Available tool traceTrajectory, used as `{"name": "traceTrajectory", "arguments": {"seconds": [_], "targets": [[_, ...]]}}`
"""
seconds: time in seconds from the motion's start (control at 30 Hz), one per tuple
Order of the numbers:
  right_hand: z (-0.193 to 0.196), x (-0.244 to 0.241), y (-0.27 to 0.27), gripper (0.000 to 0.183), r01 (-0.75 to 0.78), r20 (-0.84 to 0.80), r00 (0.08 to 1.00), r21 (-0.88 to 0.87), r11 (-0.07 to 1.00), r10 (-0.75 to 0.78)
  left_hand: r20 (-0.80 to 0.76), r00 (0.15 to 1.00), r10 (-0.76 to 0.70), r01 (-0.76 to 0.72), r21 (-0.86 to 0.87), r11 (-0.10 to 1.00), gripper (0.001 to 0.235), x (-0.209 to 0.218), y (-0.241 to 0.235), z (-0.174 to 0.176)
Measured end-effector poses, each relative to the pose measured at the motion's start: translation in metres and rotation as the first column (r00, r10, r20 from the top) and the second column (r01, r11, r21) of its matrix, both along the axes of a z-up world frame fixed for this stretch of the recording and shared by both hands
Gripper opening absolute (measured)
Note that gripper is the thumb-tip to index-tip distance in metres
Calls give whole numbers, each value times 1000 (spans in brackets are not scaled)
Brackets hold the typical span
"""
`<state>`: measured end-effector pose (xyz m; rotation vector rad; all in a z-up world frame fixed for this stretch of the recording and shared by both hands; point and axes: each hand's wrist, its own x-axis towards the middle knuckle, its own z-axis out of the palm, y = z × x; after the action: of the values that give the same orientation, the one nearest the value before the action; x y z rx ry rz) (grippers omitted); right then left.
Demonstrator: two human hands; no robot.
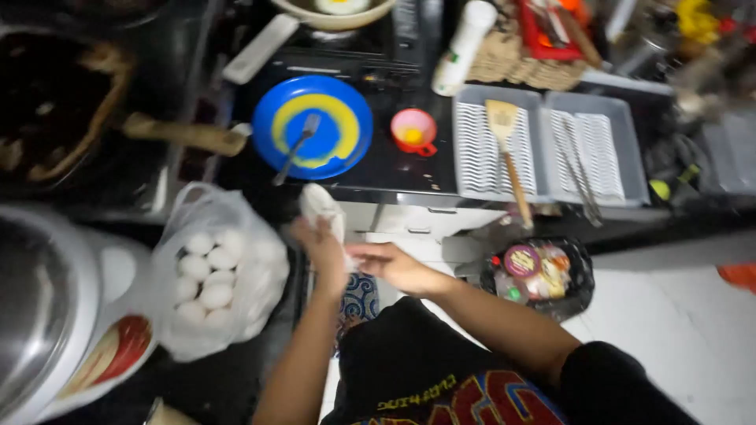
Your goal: Cracking eggs into a frying pan and stirring them while they cook on a portable gas stove.
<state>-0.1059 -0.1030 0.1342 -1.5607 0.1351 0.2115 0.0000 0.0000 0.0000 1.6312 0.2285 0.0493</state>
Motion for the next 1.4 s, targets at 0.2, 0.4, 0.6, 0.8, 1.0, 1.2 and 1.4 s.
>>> {"name": "traceTrajectory", "arguments": {"seconds": [0.2, 0.4, 0.6, 0.8, 1.0, 1.2, 1.4], "targets": [[38, -35, -172, 43, 474, 435, 840, -879, 47, -325, 67, 897, -436, 42, 971, 235, 25, 15, 49, 34], [-14, -36, -265, 60, 17, -62, 800, -992, 126, -597, 387, 739, -551, -317, 922, 222, 32, 25, 43, 54], [-22, -48, -268, 52, 299, -10, 726, -895, 330, -687, 505, 635, -584, -433, 859, 273, 7, 38, 33, 77], [57, -94, -210, 55, 545, 132, 661, -762, 351, -739, 483, 651, -586, -403, 874, 272, 6, 32, 37, 77], [120, 4, -211, 59, 691, 561, 719, -643, 330, -410, 351, 702, -619, -307, 934, 181, 7, 38, 38, 70], [148, 166, -252, 48, 510, 500, 851, -860, 27, -162, 264, 824, -502, -327, 944, -41, 8, 43, 26, 40], [177, 244, -223, 45, 271, 234, 962, -884, -380, 141, 184, 929, -321, -267, 933, -239, 40, 58, 31, -7]]}}
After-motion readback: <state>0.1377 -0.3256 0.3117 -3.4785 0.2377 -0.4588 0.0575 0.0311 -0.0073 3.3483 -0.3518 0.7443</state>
